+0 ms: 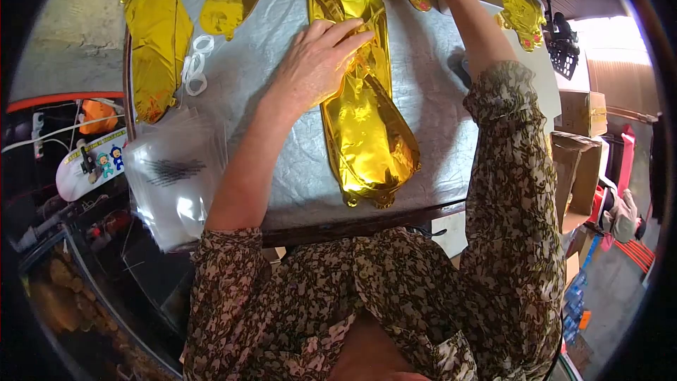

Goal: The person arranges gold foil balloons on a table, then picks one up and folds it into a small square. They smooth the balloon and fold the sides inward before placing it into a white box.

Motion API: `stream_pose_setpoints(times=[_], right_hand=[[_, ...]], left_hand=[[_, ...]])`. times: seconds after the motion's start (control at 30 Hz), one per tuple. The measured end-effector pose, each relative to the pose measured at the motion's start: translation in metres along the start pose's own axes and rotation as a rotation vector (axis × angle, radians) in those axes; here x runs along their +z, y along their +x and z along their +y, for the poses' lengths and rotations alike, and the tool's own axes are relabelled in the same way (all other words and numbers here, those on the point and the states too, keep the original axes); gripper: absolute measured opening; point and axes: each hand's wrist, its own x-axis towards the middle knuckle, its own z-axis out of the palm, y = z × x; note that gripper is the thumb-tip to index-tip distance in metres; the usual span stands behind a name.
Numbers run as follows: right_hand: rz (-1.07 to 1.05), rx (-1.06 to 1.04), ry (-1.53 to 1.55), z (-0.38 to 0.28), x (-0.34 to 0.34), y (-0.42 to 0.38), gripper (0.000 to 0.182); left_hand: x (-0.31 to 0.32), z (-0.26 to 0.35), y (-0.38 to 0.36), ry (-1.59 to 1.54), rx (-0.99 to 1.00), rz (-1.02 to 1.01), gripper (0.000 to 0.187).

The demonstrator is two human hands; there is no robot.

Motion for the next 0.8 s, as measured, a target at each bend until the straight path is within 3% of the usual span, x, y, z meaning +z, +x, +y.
stream_pose_setpoints(times=[0.07, 0.13, 0.33, 0.47, 0.5, 0.57, 0.63, 0.77, 0.8], right_hand=[[-0.014, 0.034, -0.096, 0.009, -0.002, 0.008, 0.04], [-0.051, -0.146, -0.197, 0.024, 0.002, 0.029, 0.043], [-0.048, -0.045, -0.501, 0.011, -0.003, 0.029, 0.049], [0.003, -0.021, -0.233, 0.009, 0.001, 0.002, 0.049], [0.069, -0.41, -0.334, 0.039, 0.0, 0.019, 0.047], [0.133, -0.798, -0.431, 0.05, -0.004, 0.039, 0.044], [-0.004, -0.244, -0.659, 0.039, 0.002, 0.057, 0.04], [0.087, -0.208, -0.65, 0.026, 0.01, 0.029, 0.035], [0.163, -0.221, -0.464, 0.019, 0.013, 0.011, 0.031]], left_hand=[[0.001, 0.001, 0.001, 0.005, 0.003, -0.008, 0.053], [0.002, 0.0, 0.002, 0.006, 0.009, 0.007, 0.052], [0.002, 0.0, 0.002, -0.022, 0.011, 0.034, 0.05], [0.003, -0.001, 0.003, -0.009, 0.01, 0.024, 0.049], [0.001, 0.001, 0.003, -0.011, 0.015, 0.023, 0.049], [0.002, 0.001, 0.005, -0.018, 0.018, 0.022, 0.048], [0.003, 0.001, 0.004, -0.003, 0.01, 0.02, 0.047], [0.004, 0.001, 0.005, -0.007, 0.017, 0.028, 0.045], [0.005, 0.0, 0.005, -0.005, 0.026, 0.037, 0.044]])
